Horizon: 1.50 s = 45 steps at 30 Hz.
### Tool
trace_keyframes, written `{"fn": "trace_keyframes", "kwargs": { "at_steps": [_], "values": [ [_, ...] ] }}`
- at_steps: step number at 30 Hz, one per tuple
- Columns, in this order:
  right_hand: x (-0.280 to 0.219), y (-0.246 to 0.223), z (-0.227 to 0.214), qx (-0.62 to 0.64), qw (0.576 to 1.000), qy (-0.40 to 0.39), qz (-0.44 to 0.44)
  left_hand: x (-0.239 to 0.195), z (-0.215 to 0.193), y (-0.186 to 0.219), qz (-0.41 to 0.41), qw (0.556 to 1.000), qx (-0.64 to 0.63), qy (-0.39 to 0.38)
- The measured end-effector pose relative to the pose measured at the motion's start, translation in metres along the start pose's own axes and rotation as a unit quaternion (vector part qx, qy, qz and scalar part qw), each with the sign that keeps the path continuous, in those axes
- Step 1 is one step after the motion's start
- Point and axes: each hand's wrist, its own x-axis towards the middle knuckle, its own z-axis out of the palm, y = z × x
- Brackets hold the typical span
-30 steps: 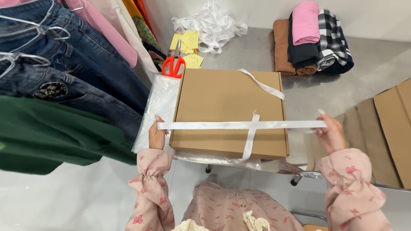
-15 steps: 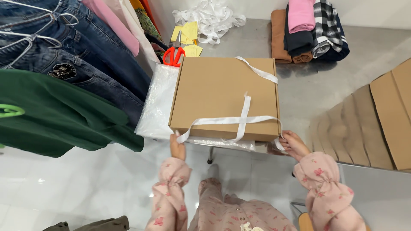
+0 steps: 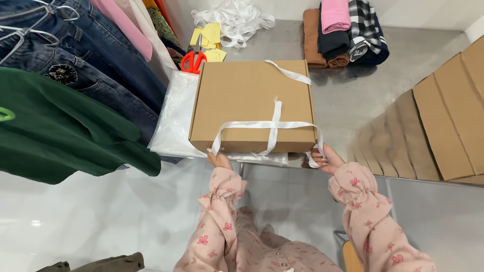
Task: The person places a folded pink garment into a clear plastic bag and sets it aside. They then smooth out a sheet of bubble wrap on the table. Next, they untie a white ribbon from a cardboard box, open the box, and remove a plastic-wrapped item before closing the box again.
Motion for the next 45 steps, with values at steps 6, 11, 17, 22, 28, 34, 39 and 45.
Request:
{"fn": "trace_keyframes", "kwargs": {
  "at_steps": [6, 11, 17, 22, 28, 34, 39, 45],
  "values": [
    [-0.029, -0.039, 0.021, 0.013, 0.999, -0.035, -0.025, -0.033, 0.046, 0.000, -0.205, 0.951, -0.216, -0.081],
    [-0.026, -0.053, 0.022, -0.002, 0.999, -0.026, -0.030, -0.109, 0.071, 0.025, -0.037, 0.934, 0.046, -0.352],
    [-0.009, -0.040, 0.006, 0.017, 0.999, -0.020, -0.030, -0.165, 0.075, 0.087, -0.122, 0.946, -0.022, -0.299],
    [-0.015, -0.042, 0.016, 0.006, 0.999, 0.008, -0.037, -0.174, 0.102, 0.047, -0.202, 0.918, -0.146, -0.308],
    [-0.032, -0.034, 0.043, -0.077, 0.989, 0.093, -0.090, -0.222, 0.120, 0.030, 0.127, 0.803, 0.222, -0.538],
    [-0.014, -0.007, 0.012, -0.200, 0.966, 0.053, -0.153, -0.248, 0.107, 0.070, 0.241, 0.720, 0.356, -0.545],
    [-0.054, -0.015, 0.054, -0.206, 0.964, 0.063, -0.153, -0.242, 0.109, 0.064, 0.299, 0.625, 0.399, -0.600],
    [-0.076, -0.023, 0.084, -0.115, 0.979, 0.076, -0.151, -0.214, 0.080, 0.088, 0.256, 0.654, 0.186, -0.687]
  ]
}}
